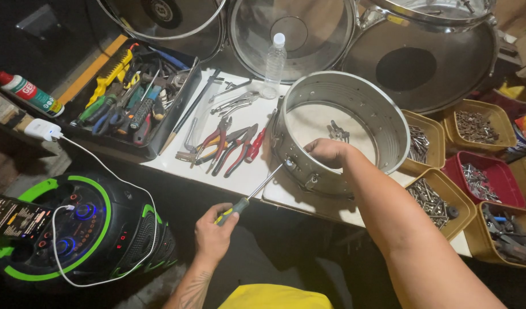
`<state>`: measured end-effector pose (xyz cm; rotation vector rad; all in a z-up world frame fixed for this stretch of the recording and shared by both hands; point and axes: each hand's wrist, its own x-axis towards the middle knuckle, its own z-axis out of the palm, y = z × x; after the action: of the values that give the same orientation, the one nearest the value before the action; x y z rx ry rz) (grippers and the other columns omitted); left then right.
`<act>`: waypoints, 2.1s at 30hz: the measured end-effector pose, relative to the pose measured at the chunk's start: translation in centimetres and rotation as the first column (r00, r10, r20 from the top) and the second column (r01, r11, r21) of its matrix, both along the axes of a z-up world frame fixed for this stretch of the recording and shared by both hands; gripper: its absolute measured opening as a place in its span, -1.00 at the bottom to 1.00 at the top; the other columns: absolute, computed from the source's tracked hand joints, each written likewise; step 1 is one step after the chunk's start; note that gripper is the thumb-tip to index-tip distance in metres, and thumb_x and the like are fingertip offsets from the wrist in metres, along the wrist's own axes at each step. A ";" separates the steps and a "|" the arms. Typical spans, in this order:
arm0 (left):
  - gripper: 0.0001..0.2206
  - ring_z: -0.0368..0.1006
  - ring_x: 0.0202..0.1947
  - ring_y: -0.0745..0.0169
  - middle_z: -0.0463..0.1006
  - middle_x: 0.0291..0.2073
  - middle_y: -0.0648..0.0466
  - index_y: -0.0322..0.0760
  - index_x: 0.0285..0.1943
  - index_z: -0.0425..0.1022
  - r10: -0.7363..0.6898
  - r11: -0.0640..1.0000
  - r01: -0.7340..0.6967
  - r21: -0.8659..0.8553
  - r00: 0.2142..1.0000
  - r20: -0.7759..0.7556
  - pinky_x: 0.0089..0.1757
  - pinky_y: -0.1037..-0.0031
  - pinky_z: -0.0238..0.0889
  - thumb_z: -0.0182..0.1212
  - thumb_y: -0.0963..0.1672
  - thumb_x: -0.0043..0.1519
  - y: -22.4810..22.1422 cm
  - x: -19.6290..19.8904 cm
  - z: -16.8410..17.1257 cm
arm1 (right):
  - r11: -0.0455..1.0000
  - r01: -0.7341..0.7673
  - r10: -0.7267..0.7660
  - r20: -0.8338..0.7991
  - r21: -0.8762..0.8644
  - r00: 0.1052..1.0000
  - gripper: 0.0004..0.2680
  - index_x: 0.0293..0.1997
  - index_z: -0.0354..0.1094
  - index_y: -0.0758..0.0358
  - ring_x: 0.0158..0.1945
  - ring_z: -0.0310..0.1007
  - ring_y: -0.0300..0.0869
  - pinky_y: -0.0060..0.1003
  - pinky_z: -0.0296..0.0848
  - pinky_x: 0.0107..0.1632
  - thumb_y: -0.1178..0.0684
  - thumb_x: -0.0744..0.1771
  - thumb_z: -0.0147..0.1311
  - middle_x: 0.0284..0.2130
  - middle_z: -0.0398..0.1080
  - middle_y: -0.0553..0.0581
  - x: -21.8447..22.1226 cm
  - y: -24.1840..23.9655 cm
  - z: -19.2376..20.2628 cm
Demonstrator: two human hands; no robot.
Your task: Repairing a snare drum by installing hardware components using hand tools
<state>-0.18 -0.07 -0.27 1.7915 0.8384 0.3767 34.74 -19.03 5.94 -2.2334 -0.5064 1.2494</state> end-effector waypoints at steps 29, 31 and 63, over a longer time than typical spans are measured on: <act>-0.70 0.58 -0.37 0.01 0.65 -0.40 -0.10 -0.26 -0.16 0.65 -0.064 0.980 0.078 -0.182 0.995 0.081 -0.27 0.26 0.42 0.50 -0.12 -0.07 -6.1 5.9 -6.3 | 0.940 0.260 -0.226 -0.167 0.220 0.960 -0.76 -0.09 0.56 0.35 -0.35 0.61 0.05 -0.14 0.60 -0.23 0.33 0.19 0.27 -0.36 0.57 0.35 -0.2 -0.5 -2.0; -0.72 0.61 -0.34 0.07 0.65 -0.42 0.03 -0.11 -0.23 0.64 -0.070 0.990 0.066 -0.126 0.997 -0.027 -0.27 0.32 0.43 0.52 -0.04 -0.08 -7.0 8.6 -1.7 | 0.940 0.262 -0.237 -0.136 0.217 0.962 -0.79 -0.12 0.57 0.34 -0.37 0.61 0.02 -0.16 0.60 -0.25 0.29 0.19 0.29 -0.38 0.57 0.33 0.1 -0.6 -2.6; -0.68 0.57 -0.19 -0.34 0.57 -0.27 -0.18 -0.28 -0.06 0.54 0.043 0.890 -0.146 0.433 0.970 0.239 -0.16 0.00 0.47 0.38 -0.17 -0.02 -1.3 8.5 0.0 | 0.958 0.206 -0.227 0.088 0.198 0.970 -0.73 0.03 0.57 0.09 -0.11 0.59 0.09 -0.04 0.64 -0.15 -0.05 0.26 0.25 -0.14 0.57 0.30 -1.3 1.2 -2.1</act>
<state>8.32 -1.37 -0.24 2.0833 0.7170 0.8799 33.43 -17.82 3.83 -2.1392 -0.3903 0.9317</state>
